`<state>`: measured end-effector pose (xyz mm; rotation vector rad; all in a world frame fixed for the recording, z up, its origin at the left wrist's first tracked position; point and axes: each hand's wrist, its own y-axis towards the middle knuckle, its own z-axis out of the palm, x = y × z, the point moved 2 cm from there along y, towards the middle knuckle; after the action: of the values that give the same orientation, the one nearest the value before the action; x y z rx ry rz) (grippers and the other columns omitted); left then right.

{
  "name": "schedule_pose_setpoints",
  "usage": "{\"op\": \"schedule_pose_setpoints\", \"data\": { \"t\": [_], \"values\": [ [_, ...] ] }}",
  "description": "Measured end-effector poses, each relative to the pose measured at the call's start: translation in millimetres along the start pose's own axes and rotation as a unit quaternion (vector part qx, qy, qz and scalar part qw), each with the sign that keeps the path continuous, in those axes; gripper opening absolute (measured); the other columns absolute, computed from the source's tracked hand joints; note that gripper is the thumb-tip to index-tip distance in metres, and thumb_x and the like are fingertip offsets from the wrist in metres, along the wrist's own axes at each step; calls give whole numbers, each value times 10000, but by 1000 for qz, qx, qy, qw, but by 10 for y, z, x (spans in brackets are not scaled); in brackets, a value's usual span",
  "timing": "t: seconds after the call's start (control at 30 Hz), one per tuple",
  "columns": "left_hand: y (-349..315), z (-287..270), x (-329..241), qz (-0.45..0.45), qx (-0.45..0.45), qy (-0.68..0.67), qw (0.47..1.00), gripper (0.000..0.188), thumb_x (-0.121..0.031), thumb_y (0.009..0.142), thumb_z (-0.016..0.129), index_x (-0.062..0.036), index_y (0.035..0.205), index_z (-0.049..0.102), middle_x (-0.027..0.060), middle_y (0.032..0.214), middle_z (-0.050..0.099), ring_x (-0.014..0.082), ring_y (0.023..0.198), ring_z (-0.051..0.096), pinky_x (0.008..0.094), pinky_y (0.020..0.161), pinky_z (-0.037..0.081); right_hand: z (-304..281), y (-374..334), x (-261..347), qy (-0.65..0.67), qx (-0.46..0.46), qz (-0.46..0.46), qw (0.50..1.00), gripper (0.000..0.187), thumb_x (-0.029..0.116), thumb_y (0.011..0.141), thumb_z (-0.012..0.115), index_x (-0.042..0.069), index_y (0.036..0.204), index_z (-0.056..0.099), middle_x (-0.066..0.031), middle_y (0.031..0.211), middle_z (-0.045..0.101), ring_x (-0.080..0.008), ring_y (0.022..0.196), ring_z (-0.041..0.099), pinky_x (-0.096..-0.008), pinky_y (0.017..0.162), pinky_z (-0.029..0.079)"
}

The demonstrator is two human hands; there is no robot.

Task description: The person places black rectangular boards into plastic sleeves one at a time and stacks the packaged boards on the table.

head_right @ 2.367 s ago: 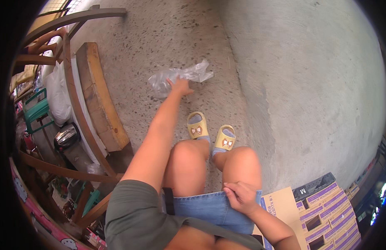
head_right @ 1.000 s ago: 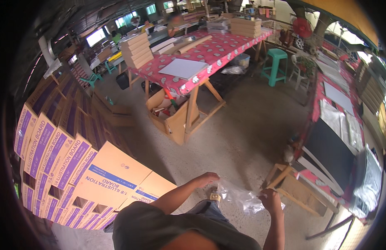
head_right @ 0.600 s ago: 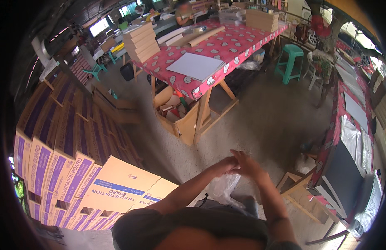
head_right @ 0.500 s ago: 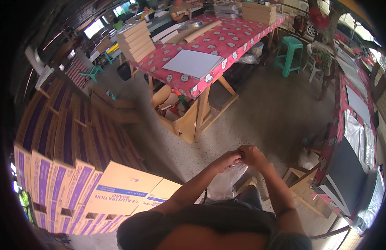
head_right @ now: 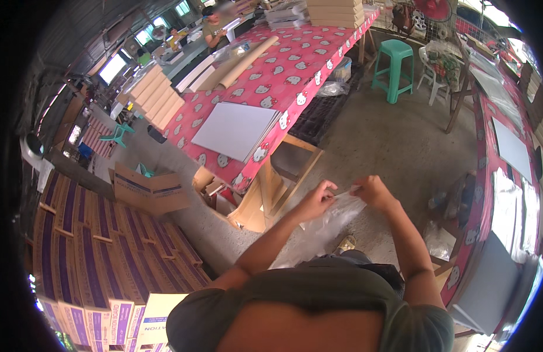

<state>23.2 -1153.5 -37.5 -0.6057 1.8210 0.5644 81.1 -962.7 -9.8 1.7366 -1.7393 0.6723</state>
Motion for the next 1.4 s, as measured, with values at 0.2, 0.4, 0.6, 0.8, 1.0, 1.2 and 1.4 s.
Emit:
{"op": "schedule_pose_setpoints", "data": {
  "t": [0.2, 0.4, 0.6, 0.8, 1.0, 1.2, 1.4],
  "values": [
    [1127, -383, 93, -127, 124, 10, 984, 202, -213, 816, 581, -43, 923, 567, 31, 735, 602, 118, 657, 555, 250, 590, 434, -853, 431, -610, -42, -196, 134, 971, 324, 239, 654, 704, -39, 645, 539, -204, 562, 491, -317, 486, 470, -377, 503, 386],
    [2619, 260, -343, -106, 137, -196, 965, 284, -280, 823, 579, -75, 1016, 544, -9, 774, 572, 79, 696, 533, 203, 611, 421, -1285, 890, -1016, -39, -332, 90, 938, 288, 199, 640, 693, -11, 819, 610, -191, 819, 596, -333, 735, 575, -365, 647, 451],
    [3978, 582, -327, -63, 251, -53, 965, 184, -192, 757, 645, -22, 826, 635, -24, 649, 551, 52, 584, 446, 222, 514, 364, -2189, 1372, -1294, -18, -363, 260, 895, 265, 213, 666, 691, 11, 814, 603, -157, 633, 567, -179, 537, 545, -311, 538, 434],
    [5341, 585, -295, -2, 331, -1, 944, 182, -196, 743, 669, -21, 779, 636, -26, 662, 559, 40, 611, 466, 202, 533, 366, -2904, 1049, -1707, 32, -519, 203, 830, 174, 149, 722, 651, 46, 860, 628, -70, 753, 610, -121, 672, 528, -269, 648, 430],
    [5924, 1489, -495, 0, 433, -268, 861, 128, -119, 780, 629, -32, 842, 560, 13, 736, 567, 58, 628, 491, 195, 559, 392, -3051, 586, -2101, 172, -643, 241, 706, 153, 123, 737, 656, 35, 859, 628, -10, 715, 583, -55, 633, 500, -217, 587, 410],
    [6094, 2383, -600, 4, 502, -161, 850, 198, -115, 764, 648, -40, 914, 544, 6, 728, 601, 57, 646, 516, 185, 581, 405, -3347, -82, -2505, 111, -770, 214, 590, 129, 53, 754, 602, 2, 871, 623, -20, 712, 589, -72, 624, 508, -205, 556, 415],
    [6391, 3150, -580, -20, 542, -159, 825, 62, -58, 779, 613, -53, 833, 584, 15, 775, 601, 88, 670, 542, 227, 628, 452, -3641, -777, -2835, 41, -745, 397, 535, 199, 118, 763, 602, -6, 917, 593, -42, 765, 607, -93, 679, 544, -214, 591, 425]
  ]
}}
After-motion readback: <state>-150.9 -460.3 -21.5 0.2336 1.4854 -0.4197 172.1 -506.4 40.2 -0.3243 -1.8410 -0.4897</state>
